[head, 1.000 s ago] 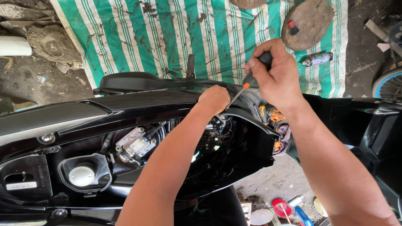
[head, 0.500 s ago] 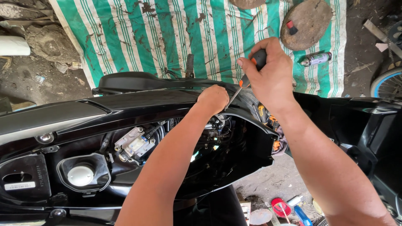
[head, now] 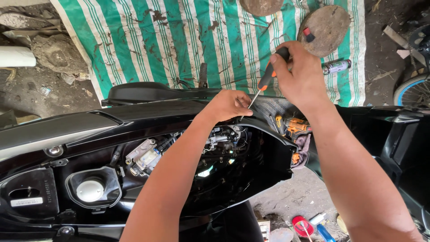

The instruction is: The person is installing a plastic fairing piece onto a motorcycle, including cleaning the part, aligning it, and securing it with a screwdriver.

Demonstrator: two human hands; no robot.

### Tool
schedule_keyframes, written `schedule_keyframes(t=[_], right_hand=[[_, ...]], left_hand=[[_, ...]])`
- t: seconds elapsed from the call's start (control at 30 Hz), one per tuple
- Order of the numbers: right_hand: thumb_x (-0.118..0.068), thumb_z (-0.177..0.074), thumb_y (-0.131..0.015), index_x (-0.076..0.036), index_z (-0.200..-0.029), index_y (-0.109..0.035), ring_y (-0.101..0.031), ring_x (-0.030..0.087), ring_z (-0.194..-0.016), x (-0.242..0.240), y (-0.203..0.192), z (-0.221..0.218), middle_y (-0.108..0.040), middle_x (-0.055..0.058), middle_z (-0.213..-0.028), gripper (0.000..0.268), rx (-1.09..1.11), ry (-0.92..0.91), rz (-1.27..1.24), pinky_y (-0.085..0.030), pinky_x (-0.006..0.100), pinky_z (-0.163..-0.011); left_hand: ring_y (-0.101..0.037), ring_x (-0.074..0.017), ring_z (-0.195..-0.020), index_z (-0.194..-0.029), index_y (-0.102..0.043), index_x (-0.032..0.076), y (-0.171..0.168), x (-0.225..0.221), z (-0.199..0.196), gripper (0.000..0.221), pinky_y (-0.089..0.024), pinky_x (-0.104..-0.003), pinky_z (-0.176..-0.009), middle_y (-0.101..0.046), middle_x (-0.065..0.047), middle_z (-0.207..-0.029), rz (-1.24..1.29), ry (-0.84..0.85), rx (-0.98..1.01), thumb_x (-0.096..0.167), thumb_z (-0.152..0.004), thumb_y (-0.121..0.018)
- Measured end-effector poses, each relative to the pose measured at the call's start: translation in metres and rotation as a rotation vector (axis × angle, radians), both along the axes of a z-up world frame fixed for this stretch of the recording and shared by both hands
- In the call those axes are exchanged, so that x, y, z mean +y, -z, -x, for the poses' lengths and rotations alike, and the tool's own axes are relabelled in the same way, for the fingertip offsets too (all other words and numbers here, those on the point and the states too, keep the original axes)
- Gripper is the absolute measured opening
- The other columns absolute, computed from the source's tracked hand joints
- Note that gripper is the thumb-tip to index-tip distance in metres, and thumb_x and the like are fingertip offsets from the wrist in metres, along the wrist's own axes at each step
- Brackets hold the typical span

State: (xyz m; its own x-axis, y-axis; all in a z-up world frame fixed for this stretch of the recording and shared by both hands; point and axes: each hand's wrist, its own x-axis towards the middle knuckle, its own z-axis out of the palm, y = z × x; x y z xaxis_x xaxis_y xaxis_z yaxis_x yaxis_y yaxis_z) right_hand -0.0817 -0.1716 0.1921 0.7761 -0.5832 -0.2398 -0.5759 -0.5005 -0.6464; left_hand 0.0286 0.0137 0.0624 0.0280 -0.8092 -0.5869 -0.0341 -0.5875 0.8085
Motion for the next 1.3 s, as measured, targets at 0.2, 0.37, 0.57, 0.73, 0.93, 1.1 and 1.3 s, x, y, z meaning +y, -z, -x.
schedule_keyframes(t=[0.2, 0.37, 0.57, 0.73, 0.93, 1.1, 1.3], right_hand=[[-0.042, -0.116, -0.077, -0.003, -0.123, -0.059, -0.064, 0.034, -0.076, -0.007, 0.002, -0.009, -0.067, 0.014, -0.096, 0.043, 0.087, -0.036, 0.102, -0.047, 0.054, -0.062], [-0.029, -0.114, -0.06, -0.004, -0.147, -0.062, -0.068, 0.039, -0.117, -0.013, -0.022, -0.016, -0.073, 0.016, -0.137, 0.041, -0.046, -0.144, 0.0, -0.053, 0.056, -0.09], [-0.016, -0.108, -0.05, -0.011, -0.143, -0.069, -0.068, 0.035, -0.122, -0.017, -0.025, -0.014, -0.076, 0.014, -0.126, 0.04, 0.077, -0.113, -0.094, -0.053, 0.056, -0.092], [-0.04, -0.117, -0.08, -0.004, -0.126, -0.065, -0.069, 0.039, -0.092, -0.02, -0.018, -0.004, -0.071, 0.016, -0.103, 0.04, 0.213, -0.055, 0.106, -0.054, 0.059, -0.07], [-0.031, -0.116, -0.062, -0.007, -0.146, -0.059, -0.07, 0.041, -0.125, -0.013, -0.03, -0.011, -0.067, 0.02, -0.142, 0.039, 0.029, -0.068, -0.065, -0.057, 0.064, -0.086], [-0.019, -0.113, -0.058, -0.012, -0.144, -0.07, -0.066, 0.03, -0.114, -0.017, -0.019, -0.004, -0.073, 0.011, -0.126, 0.034, -0.046, -0.091, -0.148, -0.052, 0.056, -0.093], [-0.033, -0.117, -0.079, -0.007, -0.124, -0.068, -0.064, 0.026, -0.084, -0.019, -0.001, 0.004, -0.069, 0.008, -0.098, 0.029, 0.007, -0.019, 0.031, -0.05, 0.048, -0.071]], left_hand=[[-0.073, -0.0152, -0.077, -0.099, -0.085, 0.019, 0.031, 0.002, 0.018, 0.013, -0.053, -0.036, -0.07, -0.083, 0.002, -0.086, 0.061, -0.073, -0.192, 0.028, -0.092, -0.092], [-0.06, -0.0136, -0.062, -0.11, -0.089, 0.02, 0.028, 0.002, 0.016, 0.013, -0.046, -0.032, -0.061, -0.08, 0.002, -0.077, 0.115, 0.015, -0.233, 0.026, -0.1, -0.083], [-0.085, -0.0224, -0.111, -0.138, -0.079, 0.022, 0.012, 0.001, 0.012, 0.034, -0.069, -0.042, -0.101, -0.088, -0.007, -0.115, 0.106, 0.032, -0.149, 0.025, -0.105, -0.074], [-0.08, -0.0206, -0.092, -0.108, -0.084, 0.017, 0.019, -0.002, 0.017, 0.015, -0.06, -0.038, -0.079, -0.086, -0.001, -0.099, 0.078, 0.001, -0.176, 0.026, -0.096, -0.086], [-0.086, -0.0157, -0.103, -0.127, -0.085, 0.016, 0.027, 0.0, 0.017, 0.026, -0.068, -0.033, -0.085, -0.09, -0.003, -0.109, 0.083, -0.026, -0.156, 0.016, -0.102, -0.078], [-0.083, -0.0196, -0.115, -0.137, -0.08, 0.02, 0.012, 0.001, 0.013, 0.034, -0.068, -0.04, -0.09, -0.088, -0.002, -0.117, 0.062, 0.062, -0.119, 0.013, -0.106, -0.067], [-0.074, -0.0209, -0.1, -0.116, -0.079, 0.023, 0.03, 0.0, 0.019, 0.022, -0.055, -0.043, -0.084, -0.082, 0.001, -0.105, 0.108, 0.048, -0.199, 0.031, -0.097, -0.085]])
